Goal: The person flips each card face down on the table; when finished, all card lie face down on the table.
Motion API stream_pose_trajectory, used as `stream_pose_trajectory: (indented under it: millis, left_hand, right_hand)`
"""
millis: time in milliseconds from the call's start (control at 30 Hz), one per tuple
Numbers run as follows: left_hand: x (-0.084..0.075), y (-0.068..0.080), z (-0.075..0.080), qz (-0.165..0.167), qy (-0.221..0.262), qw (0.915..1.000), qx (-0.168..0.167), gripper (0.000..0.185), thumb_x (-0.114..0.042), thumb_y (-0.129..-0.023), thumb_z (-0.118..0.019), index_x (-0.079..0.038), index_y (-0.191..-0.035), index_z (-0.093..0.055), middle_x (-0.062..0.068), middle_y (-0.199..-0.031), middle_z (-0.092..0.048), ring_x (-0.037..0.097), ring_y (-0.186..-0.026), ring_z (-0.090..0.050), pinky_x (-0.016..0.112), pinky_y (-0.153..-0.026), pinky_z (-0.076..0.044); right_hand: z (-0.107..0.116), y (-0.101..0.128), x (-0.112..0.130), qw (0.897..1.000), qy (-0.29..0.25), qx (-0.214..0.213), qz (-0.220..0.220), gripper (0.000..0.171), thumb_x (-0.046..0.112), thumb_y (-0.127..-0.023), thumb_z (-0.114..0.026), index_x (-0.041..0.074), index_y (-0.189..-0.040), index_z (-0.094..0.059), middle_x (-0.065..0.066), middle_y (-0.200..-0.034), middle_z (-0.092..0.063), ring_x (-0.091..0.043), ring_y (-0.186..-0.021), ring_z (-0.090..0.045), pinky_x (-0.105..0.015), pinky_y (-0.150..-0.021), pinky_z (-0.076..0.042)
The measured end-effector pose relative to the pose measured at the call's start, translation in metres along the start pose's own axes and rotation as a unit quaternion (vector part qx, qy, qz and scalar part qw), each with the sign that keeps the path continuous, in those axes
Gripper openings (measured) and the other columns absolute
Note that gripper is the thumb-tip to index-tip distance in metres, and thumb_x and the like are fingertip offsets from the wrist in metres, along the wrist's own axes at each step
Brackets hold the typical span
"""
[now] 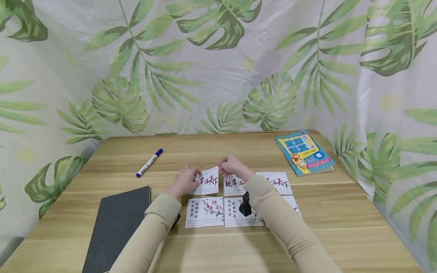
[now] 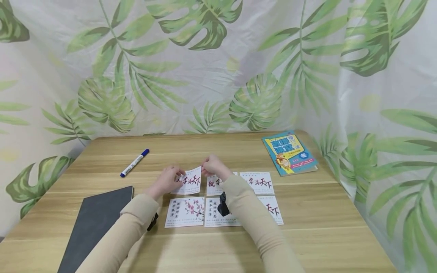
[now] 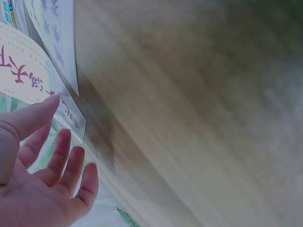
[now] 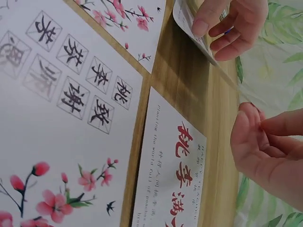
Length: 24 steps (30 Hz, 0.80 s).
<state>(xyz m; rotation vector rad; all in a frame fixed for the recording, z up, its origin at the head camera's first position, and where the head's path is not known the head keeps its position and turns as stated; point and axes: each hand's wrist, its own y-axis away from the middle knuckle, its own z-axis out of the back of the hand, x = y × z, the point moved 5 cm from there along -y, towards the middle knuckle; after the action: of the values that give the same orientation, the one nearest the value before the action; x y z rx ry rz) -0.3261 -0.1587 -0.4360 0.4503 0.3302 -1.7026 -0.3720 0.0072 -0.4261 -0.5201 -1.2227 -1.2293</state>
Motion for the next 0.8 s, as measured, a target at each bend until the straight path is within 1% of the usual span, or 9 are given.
stream_pose_trajectory:
  millis: [133, 167, 300, 367, 433, 500, 633, 700, 800]
  left_hand:
    - [-0.001, 0.001, 0.000, -0.030, 0.028, 0.9991, 0.005, 0.025, 0.001, -0.079, -0.065, -0.005, -0.103, -0.063, 0.014, -0.102, -0.062, 0.028, -0.095, -0.058, 0.043, -0.087, -0.049]
    - [-0.001, 0.001, 0.000, -0.035, 0.036, 0.9987, 0.005, 0.024, 0.002, -0.079, -0.064, -0.004, -0.102, -0.063, 0.014, -0.101, -0.062, 0.027, -0.094, -0.058, 0.042, -0.086, -0.050]
    - [0.001, 0.002, 0.001, -0.054, 0.062, 0.9966, -0.006, 0.023, 0.004, -0.079, -0.062, -0.002, -0.101, -0.064, 0.015, -0.100, -0.064, 0.028, -0.092, -0.061, 0.042, -0.085, -0.051]
    - [0.002, 0.004, 0.002, -0.067, 0.071, 0.9950, -0.016, 0.023, 0.005, -0.079, -0.061, -0.001, -0.100, -0.064, 0.015, -0.099, -0.065, 0.028, -0.092, -0.062, 0.042, -0.085, -0.052]
    - [0.002, 0.005, 0.003, -0.071, 0.078, 0.9941, -0.024, 0.022, 0.006, -0.079, -0.061, -0.001, -0.100, -0.064, 0.015, -0.099, -0.066, 0.029, -0.091, -0.062, 0.042, -0.084, -0.052]
    - [0.002, 0.005, 0.004, -0.063, 0.090, 0.9936, -0.026, 0.022, 0.005, -0.080, -0.061, -0.002, -0.101, -0.064, 0.015, -0.100, -0.066, 0.028, -0.090, -0.063, 0.042, -0.083, -0.052]
    - [0.002, 0.006, 0.006, -0.038, 0.114, 0.9923, -0.030, 0.023, 0.001, -0.082, -0.062, -0.004, -0.105, -0.063, 0.016, -0.103, -0.066, 0.028, -0.089, -0.064, 0.040, -0.082, -0.053]
    - [0.001, 0.007, 0.007, -0.027, 0.128, 0.9909, -0.031, 0.025, 0.000, -0.082, -0.063, -0.005, -0.107, -0.063, 0.015, -0.104, -0.066, 0.028, -0.089, -0.064, 0.040, -0.081, -0.053]
    - [-0.002, 0.008, 0.008, -0.026, 0.152, 0.9874, -0.036, 0.028, 0.001, -0.082, -0.063, -0.004, -0.110, -0.061, 0.016, -0.104, -0.065, 0.029, -0.091, -0.063, 0.040, -0.082, -0.053]
  right_hand:
    - [0.001, 0.029, 0.018, 0.998, -0.050, 0.024, 0.002, 0.028, -0.012, -0.087, -0.046, -0.017, -0.113, -0.051, -0.013, -0.082, -0.057, -0.016, -0.067, -0.057, -0.040, -0.087, -0.054]
    - [0.000, 0.030, 0.018, 0.998, -0.059, 0.027, 0.007, 0.028, -0.012, -0.086, -0.048, -0.017, -0.113, -0.051, -0.015, -0.083, -0.058, -0.018, -0.069, -0.059, -0.041, -0.089, -0.054]
    - [-0.002, 0.030, 0.014, 0.994, -0.102, 0.030, 0.015, 0.032, -0.015, -0.080, -0.054, -0.016, -0.112, -0.049, -0.018, -0.088, -0.060, -0.022, -0.073, -0.063, -0.040, -0.088, -0.054]
    - [-0.005, 0.023, 0.008, 0.993, -0.109, 0.025, 0.026, 0.028, -0.014, -0.079, -0.055, -0.014, -0.107, -0.052, -0.015, -0.084, -0.061, -0.020, -0.070, -0.064, -0.036, -0.081, -0.057]
    - [-0.007, 0.022, 0.008, 0.993, -0.109, 0.024, 0.026, 0.025, -0.012, -0.080, -0.057, -0.015, -0.105, -0.055, -0.015, -0.083, -0.063, -0.021, -0.071, -0.065, -0.039, -0.083, -0.056]
    - [-0.010, 0.016, 0.004, 0.994, -0.098, 0.021, 0.039, 0.021, -0.008, -0.081, -0.059, -0.013, -0.101, -0.058, -0.017, -0.084, -0.066, -0.021, -0.072, -0.067, -0.039, -0.081, -0.057]
    - [-0.015, 0.014, 0.005, 0.994, -0.095, 0.032, 0.053, 0.025, -0.003, -0.082, -0.059, -0.013, -0.105, -0.059, -0.022, -0.092, -0.068, -0.023, -0.076, -0.068, -0.046, -0.087, -0.053]
    - [-0.018, 0.014, 0.006, 0.993, -0.091, 0.040, 0.060, 0.027, -0.003, -0.082, -0.058, -0.013, -0.108, -0.058, -0.017, -0.090, -0.068, -0.022, -0.076, -0.067, -0.047, -0.088, -0.053]
    - [-0.021, 0.015, 0.009, 0.994, -0.079, 0.045, 0.063, 0.028, -0.002, -0.083, -0.056, -0.010, -0.110, -0.058, -0.012, -0.088, -0.066, -0.032, -0.083, -0.067, -0.046, -0.087, -0.053]
